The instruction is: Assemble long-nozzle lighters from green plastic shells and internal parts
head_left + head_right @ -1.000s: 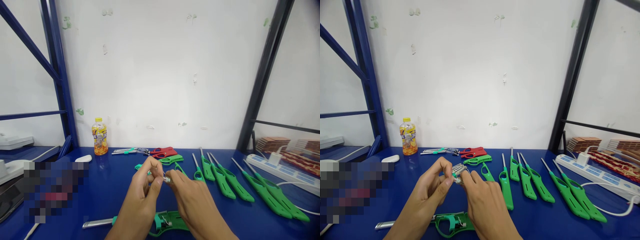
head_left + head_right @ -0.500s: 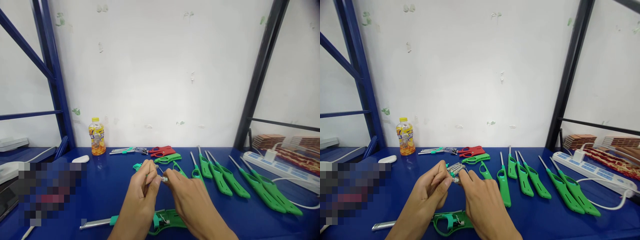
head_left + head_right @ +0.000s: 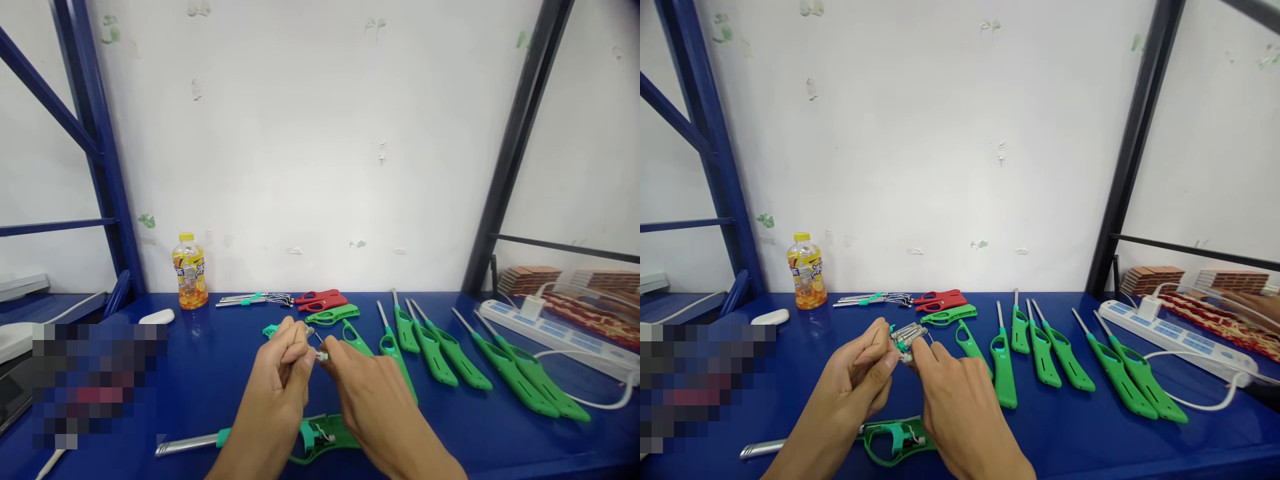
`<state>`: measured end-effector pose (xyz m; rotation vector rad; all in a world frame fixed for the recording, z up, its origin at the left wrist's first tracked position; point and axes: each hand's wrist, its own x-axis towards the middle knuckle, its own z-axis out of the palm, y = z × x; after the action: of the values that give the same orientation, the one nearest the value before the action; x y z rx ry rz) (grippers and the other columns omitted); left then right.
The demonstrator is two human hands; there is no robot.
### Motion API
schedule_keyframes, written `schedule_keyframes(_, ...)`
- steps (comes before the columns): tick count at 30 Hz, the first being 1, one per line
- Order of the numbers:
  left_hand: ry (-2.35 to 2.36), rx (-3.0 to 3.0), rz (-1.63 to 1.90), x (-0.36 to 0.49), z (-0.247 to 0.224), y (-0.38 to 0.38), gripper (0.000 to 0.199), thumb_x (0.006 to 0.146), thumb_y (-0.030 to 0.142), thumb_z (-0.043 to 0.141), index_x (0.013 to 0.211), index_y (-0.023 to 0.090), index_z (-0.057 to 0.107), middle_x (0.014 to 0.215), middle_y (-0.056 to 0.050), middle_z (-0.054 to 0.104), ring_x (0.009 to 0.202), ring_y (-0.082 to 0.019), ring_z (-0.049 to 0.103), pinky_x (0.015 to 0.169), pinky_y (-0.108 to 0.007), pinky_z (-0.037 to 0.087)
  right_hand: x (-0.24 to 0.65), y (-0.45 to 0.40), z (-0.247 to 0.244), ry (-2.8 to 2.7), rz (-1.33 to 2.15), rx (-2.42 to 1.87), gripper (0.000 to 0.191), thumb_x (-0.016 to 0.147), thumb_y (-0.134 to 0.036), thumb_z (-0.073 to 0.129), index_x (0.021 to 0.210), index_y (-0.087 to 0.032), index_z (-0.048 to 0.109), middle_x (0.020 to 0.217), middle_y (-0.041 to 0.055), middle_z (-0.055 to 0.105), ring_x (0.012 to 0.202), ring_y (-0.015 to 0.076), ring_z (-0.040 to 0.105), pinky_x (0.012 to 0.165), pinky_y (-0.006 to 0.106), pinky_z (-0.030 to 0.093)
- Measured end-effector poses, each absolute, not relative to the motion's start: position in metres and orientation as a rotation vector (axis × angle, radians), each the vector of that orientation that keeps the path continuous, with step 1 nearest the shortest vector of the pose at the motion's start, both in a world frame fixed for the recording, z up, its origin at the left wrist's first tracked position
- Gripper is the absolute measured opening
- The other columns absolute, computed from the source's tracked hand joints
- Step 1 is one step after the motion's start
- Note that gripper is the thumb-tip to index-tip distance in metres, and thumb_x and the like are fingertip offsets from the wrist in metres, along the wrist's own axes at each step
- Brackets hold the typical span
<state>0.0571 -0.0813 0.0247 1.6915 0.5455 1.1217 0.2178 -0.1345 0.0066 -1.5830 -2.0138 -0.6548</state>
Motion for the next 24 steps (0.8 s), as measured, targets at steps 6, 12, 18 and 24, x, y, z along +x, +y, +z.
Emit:
schedule_keyframes(6,0.528,1.749,1.163,0.058,0.035,-0.085,0.056,0.102,0.050,0.064,0.069,0.025,0.024,0.068,0.006,0.029,0.055,-0.011,0.019,0.044,-0.025,0.019,0.216,-0.135,0.008,-2.019,-0.635,-1.552,0.027,0.098,-0.002,0.041,0.096,-0.029,0.039,0.072,-0.0057,0.060,0.049,0.0230,0.061,0.051,0.035,0.015)
schedule_keyframes(12,0.465,1.736,0.994,0.055,0.034,-0.076,0.050,0.103,0.053,0.060,0.074,0.026,0.032,0.066,0.010,0.029,0.051,-0.010,0.019,0.043,-0.021,0.019,0.220,-0.137,0.013,-2.063,-0.479,-1.623,0.021,0.105,-0.008,0.042,0.100,-0.028,0.043,0.083,-0.0031,0.066,0.056,0.0213,0.062,0.054,0.035,0.014)
schedule_keyframes(18,0.637,2.119,0.851,0.043,0.038,-0.065,0.020,0.111,0.045,0.046,0.104,0.028,0.054,0.076,0.007,0.051,0.064,-0.015,0.044,0.057,-0.024,0.037,0.241,-0.148,0.025,-1.918,-0.100,-1.608,0.023,0.115,-0.032,0.041,0.093,-0.027,0.045,0.075,-0.0050,0.059,0.062,0.0182,0.055,0.060,0.031,0.024)
schedule_keyframes(24,0.667,2.593,0.499,0.023,0.034,-0.056,0.023,0.112,0.028,0.042,0.112,0.032,0.065,0.112,0.003,0.072,0.105,-0.021,0.068,0.094,-0.033,0.048,0.251,-0.151,0.029,-1.971,0.175,-1.644,0.035,0.104,-0.039,0.069,0.082,-0.024,0.047,0.077,-0.0063,0.061,0.070,0.0159,0.054,0.065,0.029,0.031)
